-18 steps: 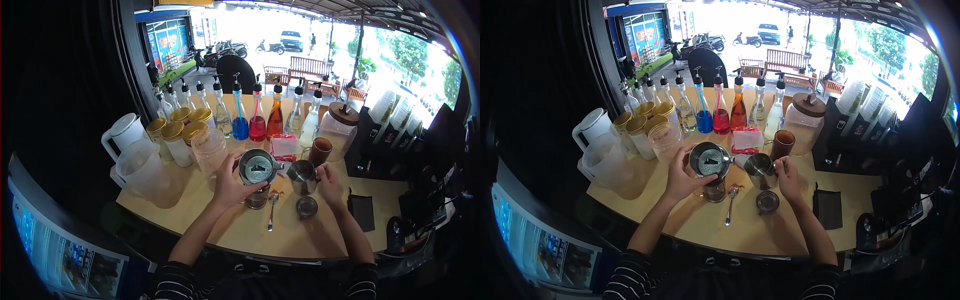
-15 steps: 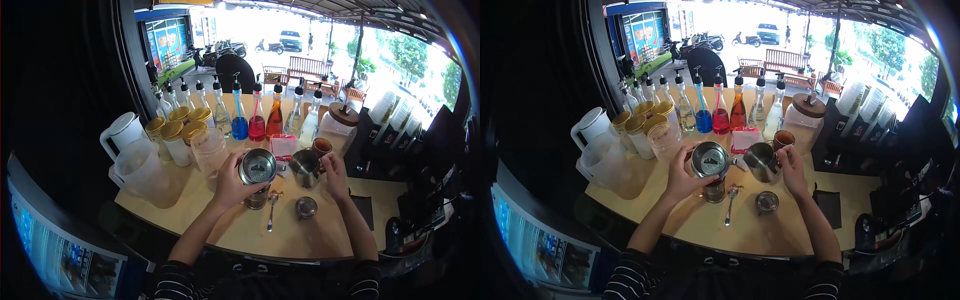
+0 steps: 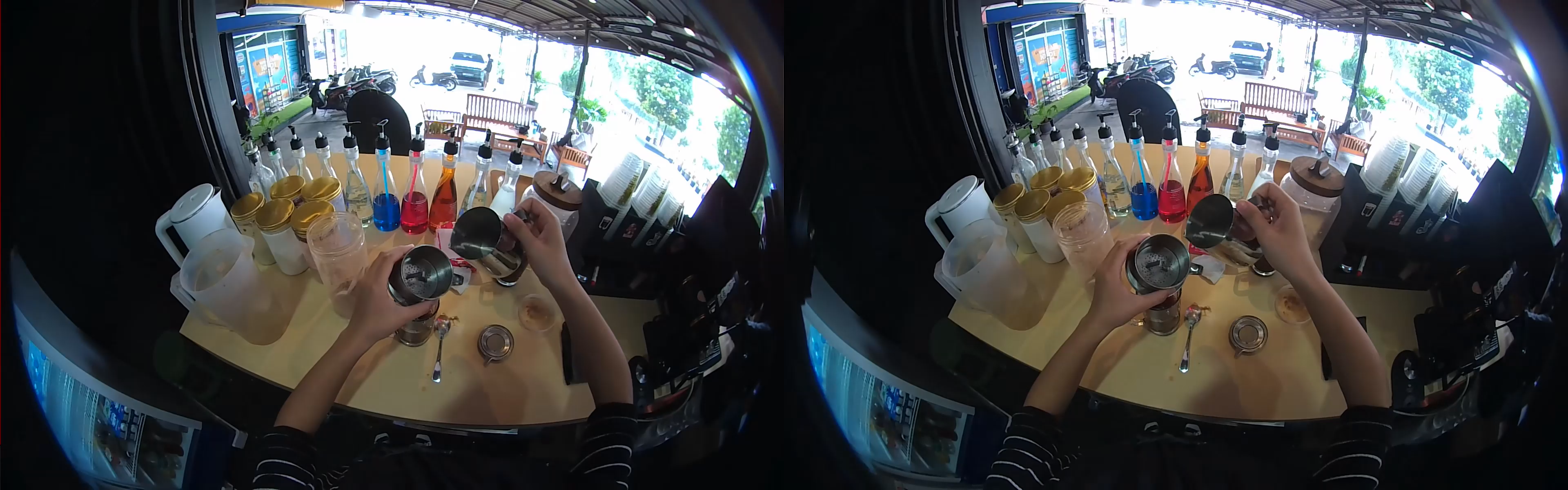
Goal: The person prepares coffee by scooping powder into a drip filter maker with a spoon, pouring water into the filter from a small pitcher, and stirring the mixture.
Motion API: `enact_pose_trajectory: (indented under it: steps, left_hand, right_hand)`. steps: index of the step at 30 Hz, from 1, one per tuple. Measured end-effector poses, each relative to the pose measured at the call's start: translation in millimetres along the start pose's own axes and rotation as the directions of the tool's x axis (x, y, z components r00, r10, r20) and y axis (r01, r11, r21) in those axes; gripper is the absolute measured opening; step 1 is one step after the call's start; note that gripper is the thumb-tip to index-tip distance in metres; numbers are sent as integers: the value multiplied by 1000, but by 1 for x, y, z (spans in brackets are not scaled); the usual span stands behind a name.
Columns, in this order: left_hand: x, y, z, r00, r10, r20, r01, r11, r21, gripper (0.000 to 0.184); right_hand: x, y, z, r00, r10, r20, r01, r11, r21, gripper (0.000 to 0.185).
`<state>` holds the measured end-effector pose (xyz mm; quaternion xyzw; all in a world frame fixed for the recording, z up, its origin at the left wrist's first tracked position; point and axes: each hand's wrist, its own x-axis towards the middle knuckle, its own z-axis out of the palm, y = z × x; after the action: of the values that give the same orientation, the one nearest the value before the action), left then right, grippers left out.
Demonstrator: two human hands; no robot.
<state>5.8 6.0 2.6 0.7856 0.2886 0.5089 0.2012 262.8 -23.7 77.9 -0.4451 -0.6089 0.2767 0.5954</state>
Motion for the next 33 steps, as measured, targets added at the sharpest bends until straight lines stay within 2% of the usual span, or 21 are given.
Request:
enact_pose_trajectory:
  steps: [4, 7, 10, 12, 16, 18, 24, 27, 33]
  left_hand:
    - [1, 1, -1, 1000, 29, 3, -29, 1000, -5, 77]
    - [1, 2, -1, 1000, 5, 13, -5, 999, -32, 77]
    - [1, 2, 0, 1000, -11, 15, 12, 998, -58, 77]
    - [1, 3, 0, 1000, -7, 10, 8, 998, -63, 77]
    - [0, 4, -1, 1000, -21, 16, 22, 997, -76, 78]
    - [-1, 4, -1, 1000, -18, 10, 19, 996, -90, 78]
    - [-1, 4, -2, 999, -45, 19, 46, 996, -78, 77]
    - [-2, 5, -2, 999, -51, 14, 53, 993, -102, 77]
    - [-2, 6, -2, 999, -49, 17, 50, 994, -102, 77]
  right_hand:
    - [4, -9, 11, 1000, 11, 21, -11, 1000, 19, 18]
    - [6, -11, 16, 998, -23, 59, 26, 999, -47, 19]
    - [7, -15, 21, 999, -9, 42, 9, 1000, 12, 21]
    - [11, -10, 19, 996, -74, 51, 83, 976, -201, 23]
    - [12, -19, 25, 996, -62, 58, 70, 985, -157, 24]
    - [10, -32, 28, 997, -47, 61, 64, 951, -303, 24]
    - [10, -41, 34, 995, -63, 77, 87, 926, -368, 23]
    - [9, -45, 38, 997, -38, 72, 57, 952, -300, 22]
    - [12, -44, 37, 994, -72, 78, 96, 928, -360, 22]
